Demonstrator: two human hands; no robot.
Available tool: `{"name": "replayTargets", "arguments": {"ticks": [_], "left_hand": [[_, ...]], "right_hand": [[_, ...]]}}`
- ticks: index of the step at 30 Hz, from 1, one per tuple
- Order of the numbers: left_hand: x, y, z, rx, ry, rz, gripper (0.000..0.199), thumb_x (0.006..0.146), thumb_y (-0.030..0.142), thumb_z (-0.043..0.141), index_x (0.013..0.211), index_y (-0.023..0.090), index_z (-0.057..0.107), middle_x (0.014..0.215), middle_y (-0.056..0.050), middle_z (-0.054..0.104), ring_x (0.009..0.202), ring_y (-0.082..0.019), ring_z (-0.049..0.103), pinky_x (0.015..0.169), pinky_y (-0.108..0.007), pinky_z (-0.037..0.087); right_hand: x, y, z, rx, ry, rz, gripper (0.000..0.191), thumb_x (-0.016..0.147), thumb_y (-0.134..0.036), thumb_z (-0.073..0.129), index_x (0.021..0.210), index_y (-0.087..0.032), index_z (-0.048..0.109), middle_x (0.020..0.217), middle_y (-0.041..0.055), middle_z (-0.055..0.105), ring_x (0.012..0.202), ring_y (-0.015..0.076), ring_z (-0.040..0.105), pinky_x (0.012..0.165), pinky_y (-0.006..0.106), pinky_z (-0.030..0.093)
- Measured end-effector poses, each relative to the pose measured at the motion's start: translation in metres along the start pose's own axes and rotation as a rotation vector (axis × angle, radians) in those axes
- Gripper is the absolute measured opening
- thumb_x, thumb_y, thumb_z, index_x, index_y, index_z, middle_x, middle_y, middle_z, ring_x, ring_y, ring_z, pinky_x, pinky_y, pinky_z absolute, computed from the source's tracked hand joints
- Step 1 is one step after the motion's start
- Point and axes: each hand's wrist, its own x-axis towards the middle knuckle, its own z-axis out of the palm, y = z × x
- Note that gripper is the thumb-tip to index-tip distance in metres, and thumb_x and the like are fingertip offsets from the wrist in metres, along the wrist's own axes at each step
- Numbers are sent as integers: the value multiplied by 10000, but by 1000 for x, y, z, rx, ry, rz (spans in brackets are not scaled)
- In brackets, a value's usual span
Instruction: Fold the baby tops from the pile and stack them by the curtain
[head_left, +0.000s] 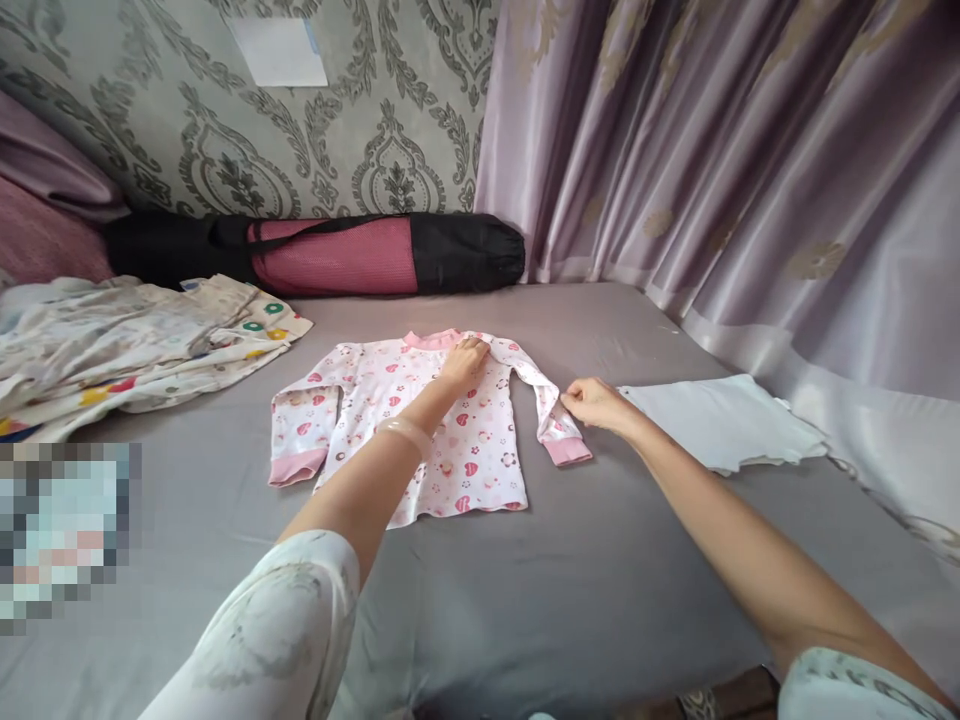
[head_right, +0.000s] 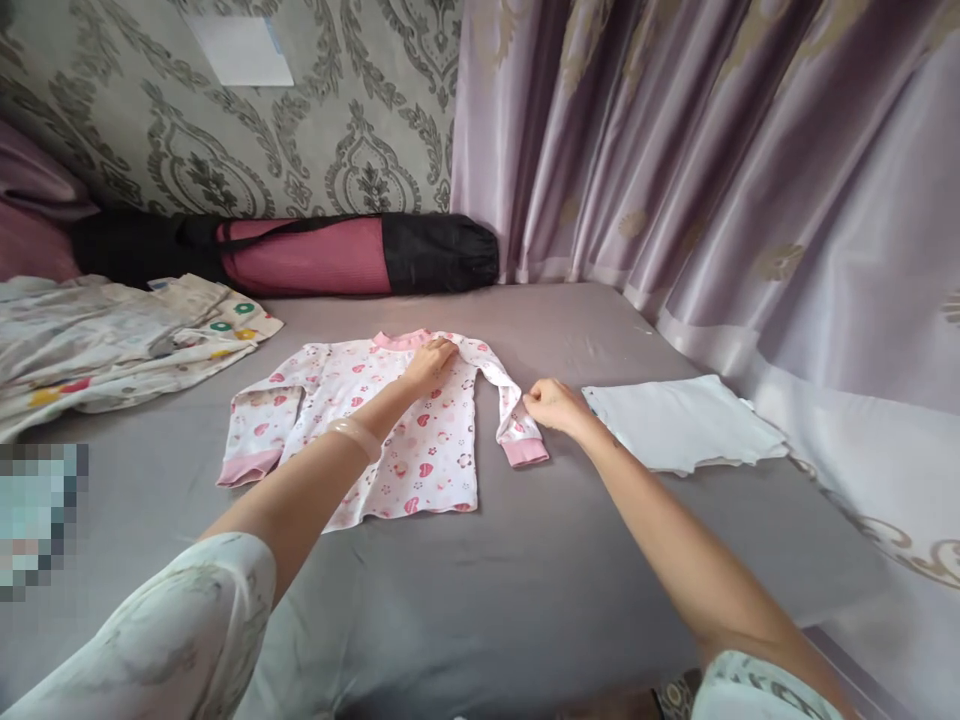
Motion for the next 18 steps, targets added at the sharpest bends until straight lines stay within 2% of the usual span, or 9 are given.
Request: {"name": "replayTargets", "arguments": {"ticks": [3,6,11,18], "left_hand": [[-2,4,12,-33,35,-35,359,960,214,322,1216,135,561,1300,-143,572,1212,-259,490,1027,-390,370],[-5,6,16,-30,66,-81,378,972,261,326,1268,155,535,1365,-119,545,1259,-269,460,1046,-411,361],[-7,11,15,17,60,-80,421,982,315,322,1340,180,498,1434,-85,511,1327,-263,411,1101,-432,313],[-5,11,17,72,-6,-90,502,984,393,299,1432,203,424,1516,-75,426,1409,-275,323,1168,-443,217]], "right_hand": [[-12,3,0,-124,-53,-14,264,769,-430,654,650,-202,596,480,-60,505,464,89,461,440,203,264],[-16,4,-1,-143,-99,-26,245,752,-402,670,650,-202,572,505,-70,493,472,82,420,444,213,243],[-14,4,-5,63,-191,-17,190,746,-313,665,662,-192,545,526,-81,462,503,77,391,472,203,255],[4,8,-28,209,-123,-10,124,680,-210,620,663,-199,498,544,-78,456,510,78,395,466,198,238]]}}
